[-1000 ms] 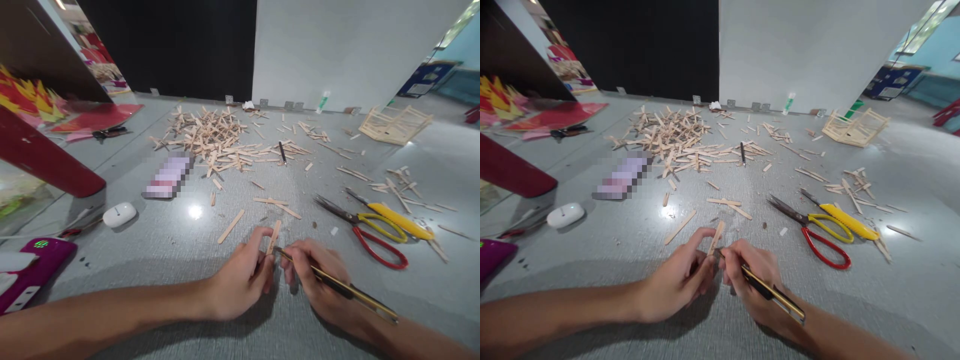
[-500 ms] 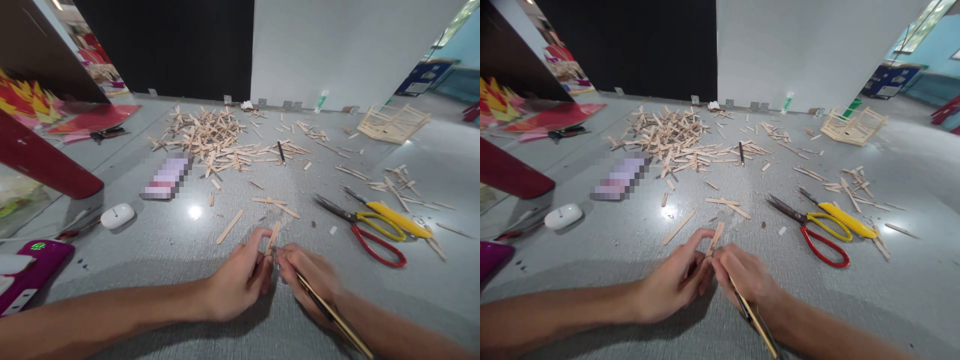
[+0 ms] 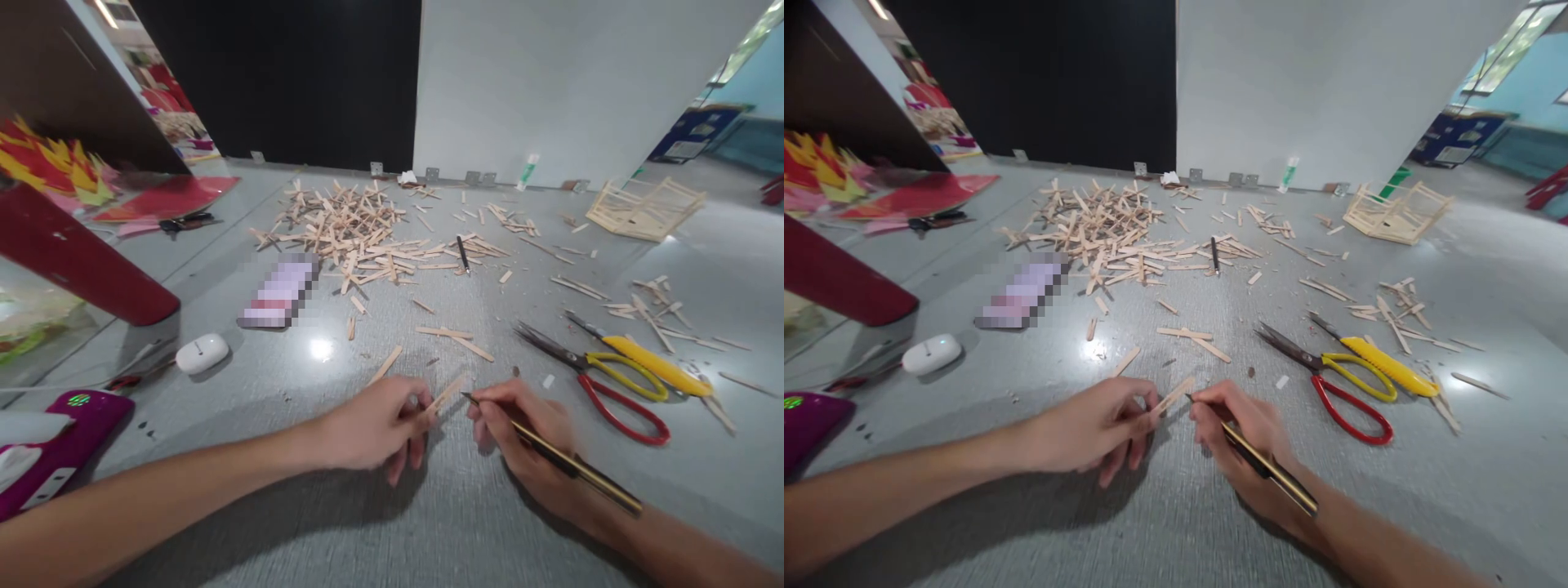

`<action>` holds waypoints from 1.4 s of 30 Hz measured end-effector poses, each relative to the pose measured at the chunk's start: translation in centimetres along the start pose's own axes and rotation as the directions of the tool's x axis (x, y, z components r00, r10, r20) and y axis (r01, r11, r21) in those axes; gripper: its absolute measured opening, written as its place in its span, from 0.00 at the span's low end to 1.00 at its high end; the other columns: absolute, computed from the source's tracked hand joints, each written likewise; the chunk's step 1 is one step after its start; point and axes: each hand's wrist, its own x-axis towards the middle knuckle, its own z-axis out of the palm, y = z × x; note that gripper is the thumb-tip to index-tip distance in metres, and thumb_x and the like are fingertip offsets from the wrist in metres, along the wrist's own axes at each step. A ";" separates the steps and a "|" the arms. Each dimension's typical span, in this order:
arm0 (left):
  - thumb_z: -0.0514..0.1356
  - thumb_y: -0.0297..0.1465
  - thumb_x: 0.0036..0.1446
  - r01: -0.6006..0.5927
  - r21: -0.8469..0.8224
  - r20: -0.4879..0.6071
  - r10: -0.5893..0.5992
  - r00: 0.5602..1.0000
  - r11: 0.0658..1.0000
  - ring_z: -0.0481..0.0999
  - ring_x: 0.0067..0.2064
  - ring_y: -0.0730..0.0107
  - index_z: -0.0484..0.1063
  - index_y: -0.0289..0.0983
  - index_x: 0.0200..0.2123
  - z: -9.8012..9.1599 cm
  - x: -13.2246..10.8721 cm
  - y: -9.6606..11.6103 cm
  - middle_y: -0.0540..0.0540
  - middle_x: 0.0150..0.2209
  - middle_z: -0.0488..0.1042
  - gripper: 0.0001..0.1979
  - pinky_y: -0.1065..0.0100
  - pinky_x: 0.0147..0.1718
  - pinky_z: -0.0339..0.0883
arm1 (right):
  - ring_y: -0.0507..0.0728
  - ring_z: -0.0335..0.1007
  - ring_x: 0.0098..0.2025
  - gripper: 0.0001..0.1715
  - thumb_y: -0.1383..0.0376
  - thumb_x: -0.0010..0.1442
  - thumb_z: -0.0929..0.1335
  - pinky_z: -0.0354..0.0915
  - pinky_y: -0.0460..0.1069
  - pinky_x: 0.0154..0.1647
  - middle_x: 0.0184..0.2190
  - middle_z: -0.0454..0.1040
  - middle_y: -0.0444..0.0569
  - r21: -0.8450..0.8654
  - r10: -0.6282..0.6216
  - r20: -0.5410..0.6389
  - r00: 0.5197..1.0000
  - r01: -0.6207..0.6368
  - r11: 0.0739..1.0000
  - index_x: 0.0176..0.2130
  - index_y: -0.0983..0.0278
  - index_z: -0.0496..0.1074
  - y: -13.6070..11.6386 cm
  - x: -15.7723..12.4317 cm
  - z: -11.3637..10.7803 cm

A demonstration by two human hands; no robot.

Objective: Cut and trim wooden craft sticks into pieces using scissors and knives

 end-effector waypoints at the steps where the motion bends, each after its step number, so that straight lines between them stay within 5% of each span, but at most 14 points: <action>1: 0.56 0.39 0.75 -0.011 0.052 0.000 0.011 1.000 0.999 0.72 0.20 0.76 0.67 0.39 0.38 -0.7 -0.1 0.4 0.52 0.28 0.77 0.13 0.75 0.19 0.58 | 0.50 0.78 0.22 0.07 0.62 0.80 0.68 0.71 0.42 0.25 0.25 0.81 0.38 0.017 -0.023 0.019 1.000 0.022 1.000 0.45 0.59 0.75 0.2 -0.1 -0.3; 6: 0.56 0.32 0.73 -0.183 0.360 0.070 0.169 0.983 0.915 0.62 0.23 0.75 0.69 0.38 0.25 -3.3 -0.2 1.3 0.55 0.21 0.65 0.20 0.71 0.25 0.54 | 0.51 0.78 0.24 0.10 0.65 0.80 0.67 0.70 0.44 0.28 0.26 0.81 0.39 -0.057 -0.237 0.118 0.964 0.245 0.968 0.42 0.58 0.74 0.7 -0.5 -0.4; 10: 0.58 0.28 0.70 -0.242 0.426 0.104 0.219 0.970 0.872 0.63 0.28 0.73 0.75 0.36 0.27 -3.8 0.1 1.3 0.55 0.23 0.65 0.16 0.71 0.30 0.54 | 0.52 0.79 0.27 0.10 0.69 0.79 0.65 0.70 0.46 0.30 0.31 0.82 0.43 -0.082 -0.309 0.186 0.933 0.328 0.941 0.43 0.58 0.72 1.0 -0.6 0.2; 19: 0.59 0.24 0.68 -0.250 0.469 0.069 0.247 0.967 0.847 0.63 0.26 0.73 0.75 0.37 0.25 -3.0 0.4 1.0 0.55 0.22 0.66 0.16 0.70 0.29 0.53 | 0.53 0.73 0.30 0.09 0.64 0.82 0.64 0.68 0.47 0.31 0.34 0.79 0.43 0.022 -0.268 0.409 0.872 0.284 0.959 0.47 0.58 0.72 0.9 0.2 0.3; 35: 0.59 0.26 0.69 -0.230 0.566 0.050 0.246 0.968 0.791 0.63 0.26 0.72 0.74 0.37 0.25 -2.7 0.1 0.9 0.55 0.22 0.64 0.17 0.69 0.29 0.53 | 0.51 0.65 0.27 0.16 0.68 0.82 0.61 0.60 0.47 0.28 0.29 0.70 0.39 -0.014 -0.251 0.408 0.878 0.281 0.960 0.38 0.57 0.64 0.6 0.3 0.6; 38: 0.61 0.28 0.72 -0.162 0.740 -0.078 0.323 0.943 0.653 0.74 0.33 0.66 0.79 0.36 0.37 -2.1 -0.7 1.0 0.50 0.31 0.76 0.09 0.67 0.34 0.61 | 0.50 0.67 0.27 0.14 0.69 0.81 0.61 0.61 0.46 0.29 0.29 0.73 0.40 -0.031 -0.281 0.361 0.889 0.313 0.949 0.40 0.58 0.67 0.7 0.1 0.5; 40: 0.62 0.24 0.71 -0.038 0.899 -0.161 0.411 0.897 0.436 0.82 0.44 0.56 0.78 0.34 0.49 -1.7 -1.0 1.2 0.42 0.43 0.82 0.07 0.63 0.42 0.70 | 0.50 0.71 0.27 0.11 0.69 0.80 0.62 0.64 0.45 0.30 0.30 0.75 0.41 -0.059 -0.291 0.318 0.902 0.325 0.944 0.45 0.59 0.70 0.8 0.0 0.4; 42: 0.62 0.19 0.69 0.092 0.978 -0.174 0.503 0.847 0.185 0.83 0.57 0.45 0.76 0.32 0.59 -1.4 -1.0 1.3 0.33 0.56 0.82 0.17 0.52 0.55 0.74 | 0.51 0.75 0.29 0.09 0.70 0.79 0.63 0.66 0.45 0.31 0.31 0.79 0.42 -0.100 -0.285 0.277 0.918 0.323 0.941 0.48 0.59 0.72 0.9 -0.2 0.4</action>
